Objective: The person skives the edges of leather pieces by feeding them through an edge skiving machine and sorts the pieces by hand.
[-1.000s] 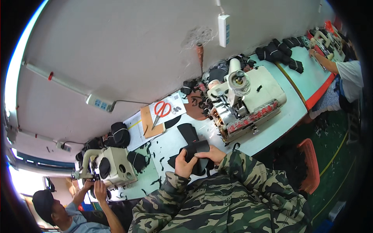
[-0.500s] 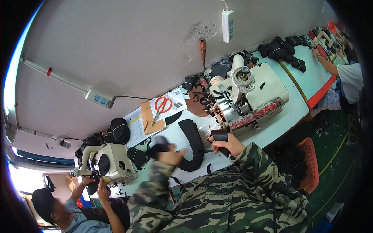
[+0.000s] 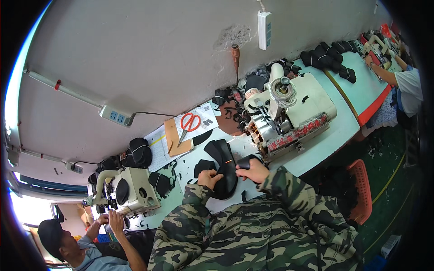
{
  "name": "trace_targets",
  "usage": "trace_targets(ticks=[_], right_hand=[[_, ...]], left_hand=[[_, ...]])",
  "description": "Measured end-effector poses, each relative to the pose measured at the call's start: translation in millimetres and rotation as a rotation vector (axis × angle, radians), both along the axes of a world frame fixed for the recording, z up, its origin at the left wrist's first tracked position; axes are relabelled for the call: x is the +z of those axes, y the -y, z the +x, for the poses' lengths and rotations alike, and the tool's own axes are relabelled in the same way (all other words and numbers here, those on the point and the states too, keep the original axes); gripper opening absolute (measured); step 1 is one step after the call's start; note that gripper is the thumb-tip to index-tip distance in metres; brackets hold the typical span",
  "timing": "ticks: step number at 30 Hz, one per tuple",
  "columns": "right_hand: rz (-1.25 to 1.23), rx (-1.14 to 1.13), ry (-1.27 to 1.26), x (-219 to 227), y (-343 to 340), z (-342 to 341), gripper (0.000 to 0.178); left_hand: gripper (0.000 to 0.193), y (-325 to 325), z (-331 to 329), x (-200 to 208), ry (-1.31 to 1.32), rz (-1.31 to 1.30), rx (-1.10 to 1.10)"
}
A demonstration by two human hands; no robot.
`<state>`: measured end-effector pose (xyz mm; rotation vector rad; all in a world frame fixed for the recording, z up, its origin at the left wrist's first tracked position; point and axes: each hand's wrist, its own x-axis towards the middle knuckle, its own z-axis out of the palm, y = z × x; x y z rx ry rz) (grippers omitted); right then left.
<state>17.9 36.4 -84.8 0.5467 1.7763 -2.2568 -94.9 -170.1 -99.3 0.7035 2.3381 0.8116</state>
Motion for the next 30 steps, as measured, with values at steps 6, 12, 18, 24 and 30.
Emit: trace_targets(ticks=[6, 12, 18, 24, 30], right_hand=[[0.230, -0.017, 0.020, -29, 20, -18, 0.025], [0.285, 0.051, -0.059, -46, 43, -30, 0.034], [-0.338, -0.059, 0.154, -32, 22, -20, 0.020], [-0.548, -0.201, 0.032, -15, -16, 3, 0.030], [-0.765, -0.093, -0.203, 33, -35, 7, 0.039]], left_hand=[[0.024, 11, 15, -31, 0.250, 0.229, 0.132], [0.019, -11, 28, 13, 0.064, 0.333, 0.216], [0.010, 29, -1, 53, 0.082, 0.618, 0.311], [0.031, 60, -59, 167, -0.230, 0.765, 0.738], [0.036, -10, -7, 71, -0.452, -0.324, 0.174]])
